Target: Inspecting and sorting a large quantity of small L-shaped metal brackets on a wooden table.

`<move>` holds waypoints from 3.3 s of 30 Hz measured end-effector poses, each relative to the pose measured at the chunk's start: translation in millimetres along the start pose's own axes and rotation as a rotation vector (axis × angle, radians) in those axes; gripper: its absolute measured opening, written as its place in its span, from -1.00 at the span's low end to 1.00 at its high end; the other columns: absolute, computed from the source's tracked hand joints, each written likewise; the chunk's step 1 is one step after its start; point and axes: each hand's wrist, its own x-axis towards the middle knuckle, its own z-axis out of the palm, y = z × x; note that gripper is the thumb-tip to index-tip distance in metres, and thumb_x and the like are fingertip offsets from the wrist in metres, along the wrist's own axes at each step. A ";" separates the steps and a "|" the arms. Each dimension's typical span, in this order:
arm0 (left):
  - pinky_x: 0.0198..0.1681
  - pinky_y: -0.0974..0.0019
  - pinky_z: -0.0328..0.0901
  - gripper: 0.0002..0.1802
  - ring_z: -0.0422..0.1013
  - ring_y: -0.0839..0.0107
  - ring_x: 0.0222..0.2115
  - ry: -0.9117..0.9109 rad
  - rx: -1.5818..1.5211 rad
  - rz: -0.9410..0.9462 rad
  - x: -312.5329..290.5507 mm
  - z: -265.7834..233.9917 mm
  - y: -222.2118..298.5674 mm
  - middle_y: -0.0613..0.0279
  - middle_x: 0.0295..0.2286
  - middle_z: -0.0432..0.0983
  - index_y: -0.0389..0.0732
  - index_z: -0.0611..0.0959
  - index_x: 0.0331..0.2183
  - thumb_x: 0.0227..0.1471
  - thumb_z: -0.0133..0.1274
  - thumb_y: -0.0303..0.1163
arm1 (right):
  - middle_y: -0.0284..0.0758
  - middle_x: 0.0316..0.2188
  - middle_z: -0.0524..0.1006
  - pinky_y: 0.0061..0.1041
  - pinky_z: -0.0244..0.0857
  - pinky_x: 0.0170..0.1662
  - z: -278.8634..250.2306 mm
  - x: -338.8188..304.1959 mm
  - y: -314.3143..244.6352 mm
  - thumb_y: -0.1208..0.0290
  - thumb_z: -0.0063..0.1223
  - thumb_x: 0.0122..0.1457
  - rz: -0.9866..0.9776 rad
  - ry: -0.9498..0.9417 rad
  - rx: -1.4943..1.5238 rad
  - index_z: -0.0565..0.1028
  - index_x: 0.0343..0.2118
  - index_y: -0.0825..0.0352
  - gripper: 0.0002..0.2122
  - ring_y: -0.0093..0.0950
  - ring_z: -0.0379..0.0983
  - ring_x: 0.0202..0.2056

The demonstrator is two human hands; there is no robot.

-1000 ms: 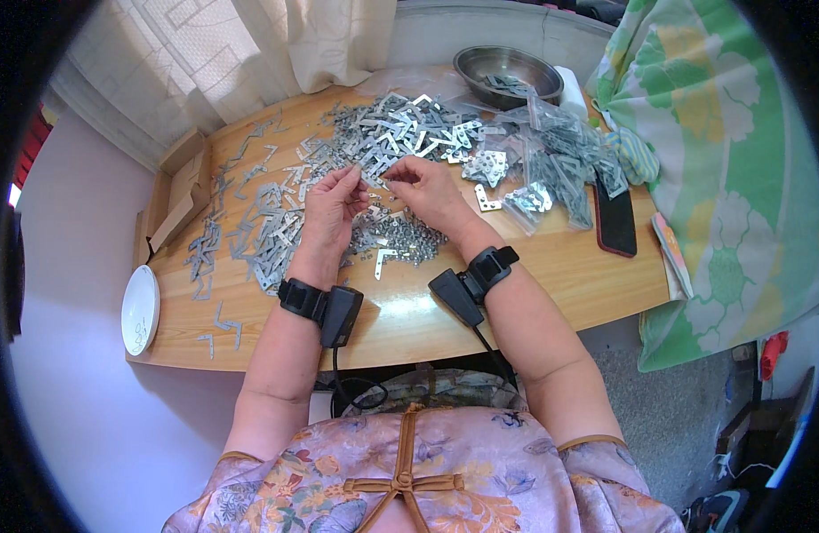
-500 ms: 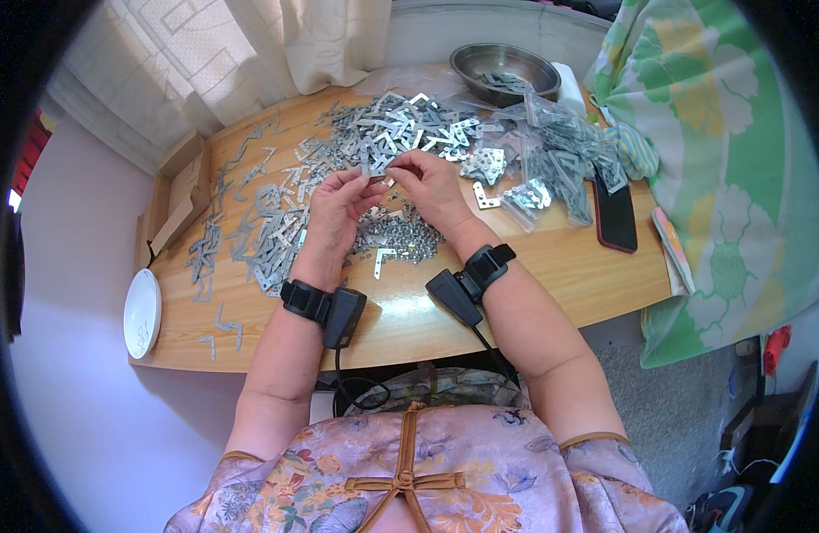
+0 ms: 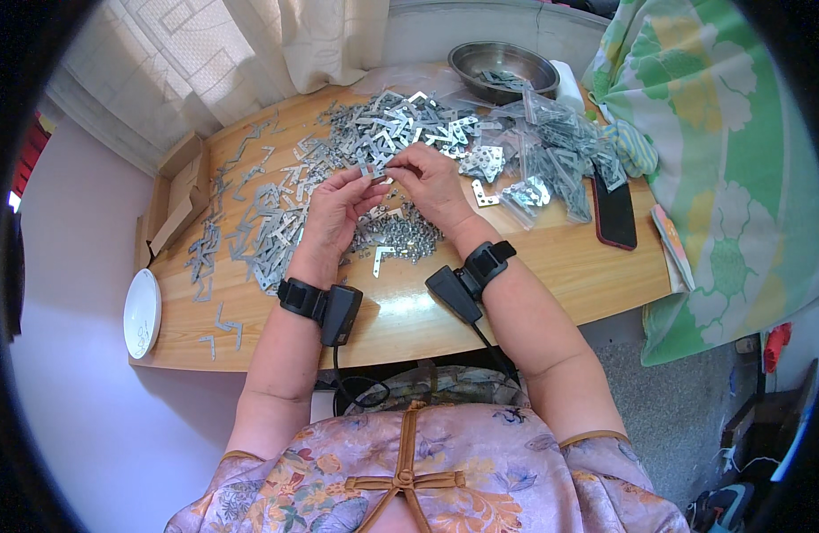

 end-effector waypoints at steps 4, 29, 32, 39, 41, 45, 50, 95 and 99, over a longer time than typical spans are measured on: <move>-0.32 0.44 0.42 -0.78 0.48 0.29 -0.35 0.018 0.006 0.002 0.1 -1.8 -1.0 0.06 -0.36 0.49 -0.39 0.49 -0.25 -0.01 -0.03 -0.54 | -0.35 -0.37 0.42 -0.64 0.27 -0.33 -1.1 0.1 -7.0 0.60 0.09 -0.07 0.003 -0.017 0.020 0.48 -0.46 0.40 -0.92 -0.59 0.37 -0.41; -0.42 0.46 0.42 -0.74 0.51 0.30 -0.46 0.047 0.074 0.051 -1.4 2.9 -0.6 0.04 -0.45 0.51 -0.42 0.49 -0.28 -0.04 0.04 -0.47 | -0.34 -0.40 0.45 -0.56 0.28 -0.24 2.7 -0.5 -2.5 0.58 0.14 -0.17 -0.093 -0.021 0.004 0.52 -0.50 0.34 -0.89 -0.46 0.40 -0.31; -0.43 0.46 0.42 -0.75 0.51 0.31 -0.47 0.047 0.080 0.052 -1.3 2.6 -0.7 0.04 -0.46 0.52 -0.42 0.49 -0.29 -0.04 0.04 -0.47 | -0.34 -0.38 0.44 -0.61 0.29 -0.28 1.6 -0.5 -1.5 0.61 0.12 -0.14 -0.122 -0.047 -0.020 0.51 -0.47 0.37 -0.89 -0.51 0.39 -0.35; -0.40 0.43 0.41 -0.82 0.50 0.34 -0.45 0.037 0.109 0.040 -2.2 4.3 1.0 0.08 -0.44 0.52 -0.34 0.54 -0.33 -0.03 0.03 -0.46 | -0.34 -0.44 0.46 -0.57 0.30 -0.32 2.9 -0.4 -1.6 0.57 0.14 -0.18 -0.088 -0.032 0.002 0.51 -0.53 0.33 -0.91 -0.47 0.41 -0.37; -0.43 0.45 0.41 -0.80 0.50 0.34 -0.48 0.046 0.117 0.057 -1.8 5.3 0.9 0.08 -0.47 0.52 -0.38 0.53 -0.33 -0.04 0.04 -0.46 | -0.35 -0.44 0.46 -0.57 0.30 -0.32 2.8 -0.3 -0.3 0.57 0.14 -0.18 -0.102 -0.026 -0.018 0.51 -0.53 0.33 -0.91 -0.47 0.41 -0.37; -0.49 0.46 0.41 -0.79 0.50 0.36 -0.54 0.060 0.180 0.099 -4.7 10.6 2.9 0.11 -0.51 0.51 -0.41 0.53 -0.34 -0.06 0.05 -0.47 | -0.35 -0.44 0.46 -0.57 0.30 -0.33 0.6 0.2 -1.9 0.54 0.16 -0.19 -0.187 -0.012 -0.121 0.51 -0.54 0.33 -0.91 -0.47 0.42 -0.37; -0.53 0.49 0.39 -0.78 0.49 0.39 -0.56 0.074 0.210 0.113 -5.3 8.9 2.3 0.13 -0.52 0.51 -0.41 0.54 -0.35 -0.07 0.06 -0.46 | -0.35 -0.43 0.45 -0.58 0.31 -0.35 2.6 -0.3 -8.8 0.52 0.17 -0.19 -0.144 -0.009 -0.097 0.50 -0.53 0.33 -0.89 -0.47 0.42 -0.38; -0.57 0.51 0.37 -0.79 0.48 0.44 -0.57 0.132 0.182 0.255 -7.9 21.0 -3.3 0.12 -0.51 0.51 -0.43 0.53 -0.32 -0.05 0.05 -0.50 | -0.34 -0.35 0.44 -0.48 0.29 -0.26 7.8 0.1 -8.0 0.49 0.15 -0.18 -0.214 0.133 -0.190 0.43 -0.58 0.31 -0.89 -0.39 0.38 -0.27; -0.56 0.52 0.37 -0.81 0.47 0.48 -0.57 0.126 0.269 0.325 -9.2 28.3 -4.2 0.13 -0.51 0.51 -0.42 0.54 -0.32 -0.04 0.02 -0.52 | -0.34 -0.36 0.42 -0.48 0.29 -0.31 8.7 0.2 -8.4 0.48 0.12 -0.13 -0.169 0.161 -0.201 0.42 -0.53 0.32 -0.88 -0.38 0.38 -0.30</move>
